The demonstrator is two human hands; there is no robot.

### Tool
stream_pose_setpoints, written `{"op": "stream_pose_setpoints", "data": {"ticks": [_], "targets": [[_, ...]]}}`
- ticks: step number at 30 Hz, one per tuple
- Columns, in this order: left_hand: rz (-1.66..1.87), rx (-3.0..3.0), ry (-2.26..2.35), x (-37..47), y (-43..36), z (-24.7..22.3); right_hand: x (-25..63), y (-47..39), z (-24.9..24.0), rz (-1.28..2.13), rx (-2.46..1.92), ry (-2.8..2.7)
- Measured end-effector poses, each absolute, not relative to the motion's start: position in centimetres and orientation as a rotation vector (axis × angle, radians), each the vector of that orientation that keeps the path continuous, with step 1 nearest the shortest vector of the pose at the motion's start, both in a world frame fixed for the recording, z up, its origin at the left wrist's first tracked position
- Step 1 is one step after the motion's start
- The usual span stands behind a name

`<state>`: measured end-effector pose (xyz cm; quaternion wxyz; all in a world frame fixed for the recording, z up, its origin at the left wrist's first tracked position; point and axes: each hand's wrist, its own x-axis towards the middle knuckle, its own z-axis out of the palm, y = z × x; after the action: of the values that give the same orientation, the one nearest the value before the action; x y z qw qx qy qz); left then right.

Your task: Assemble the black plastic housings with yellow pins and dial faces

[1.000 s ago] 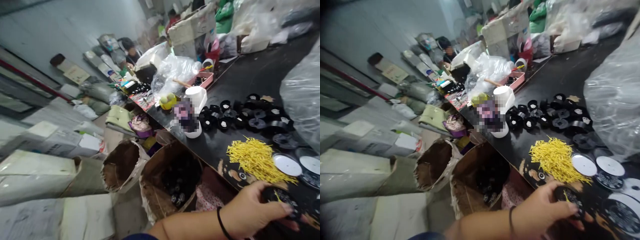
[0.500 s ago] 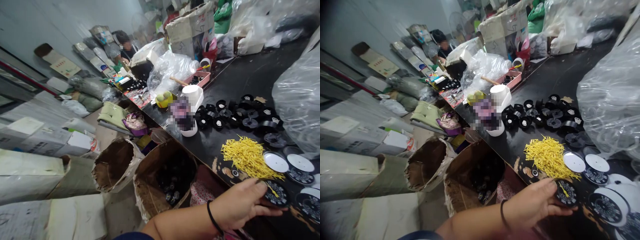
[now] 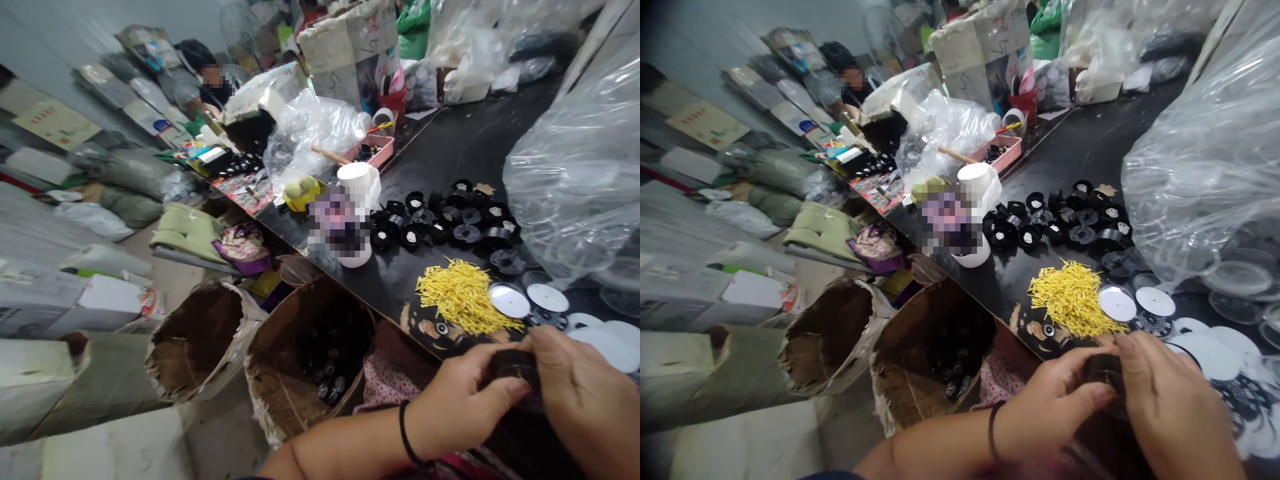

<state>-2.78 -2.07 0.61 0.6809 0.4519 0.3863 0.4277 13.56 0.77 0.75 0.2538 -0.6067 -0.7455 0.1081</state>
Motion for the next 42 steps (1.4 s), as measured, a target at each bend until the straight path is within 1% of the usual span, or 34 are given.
{"op": "stream_pose_setpoints", "data": {"ticks": [2, 4, 7, 10, 14, 16, 19, 21, 23, 25, 27, 29, 32, 34, 36, 38, 42], "targets": [[0.978, 1.075, 0.914, -2.9, -2.1, 1.0, 12.1, 0.9, 1.0, 0.175, -1.608, -2.001], [0.989, 1.103, 0.957, -3.3, -1.9, 1.2, 10.8, 1.0, 0.9, 0.162, -1.520, -1.972], [0.895, 1.141, 1.057, -5.6, -2.2, 1.1, 9.8, 1.2, 0.7, 0.394, -1.484, -1.989], [0.772, 1.206, 1.240, -10.4, -3.6, 0.3, 10.7, 1.3, 0.5, 0.691, -1.458, -2.023], [0.866, 1.564, 1.729, -16.0, -4.5, -1.1, 11.4, 1.4, 0.3, 0.709, -1.481, -1.940], [0.910, 1.875, 1.786, -16.1, -2.5, -1.4, 10.6, 1.2, 0.3, 0.747, -1.420, -1.987], [0.905, 2.214, 1.645, -13.7, 3.7, -1.2, 9.6, 0.7, 0.4, 0.815, -1.330, -2.073], [0.906, 2.270, 1.669, -11.9, 8.5, -0.8, 10.0, 0.4, 0.5, 0.824, -1.341, -2.090], [0.770, 2.383, 1.796, -10.8, 12.5, -0.7, 11.0, 0.1, 0.5, 0.838, -1.388, -2.064], [0.681, 2.441, 1.834, -10.6, 14.9, -1.0, 11.8, -0.2, 0.4, 0.880, -1.413, -2.043], [0.675, 2.447, 1.802, -10.9, 15.8, -1.4, 12.0, -0.5, 0.2, 0.928, -1.412, -2.037], [0.681, 2.449, 1.775, -11.4, 15.3, -1.3, 12.0, -0.5, 0.0, 0.967, -1.404, -2.039], [0.713, 2.457, 1.719, -11.6, 12.2, 0.1, 12.2, 0.2, -0.4, 0.966, -1.452, -1.947], [0.724, 2.482, 1.476, -10.9, 9.1, 1.4, 12.6, 1.0, -0.6, 0.987, -1.505, -1.826], [0.692, 2.404, 1.038, -10.0, 5.6, 2.4, 12.8, 1.5, -0.4, 1.064, -1.510, -1.714], [0.694, 2.164, 0.802, -9.1, 2.6, 2.7, 12.4, 1.4, 0.3, 1.190, -1.480, -1.629], [0.903, 1.429, 0.924, -8.2, -0.6, 1.1, 10.9, -0.2, 1.7, 1.374, -1.468, -1.503]]}}
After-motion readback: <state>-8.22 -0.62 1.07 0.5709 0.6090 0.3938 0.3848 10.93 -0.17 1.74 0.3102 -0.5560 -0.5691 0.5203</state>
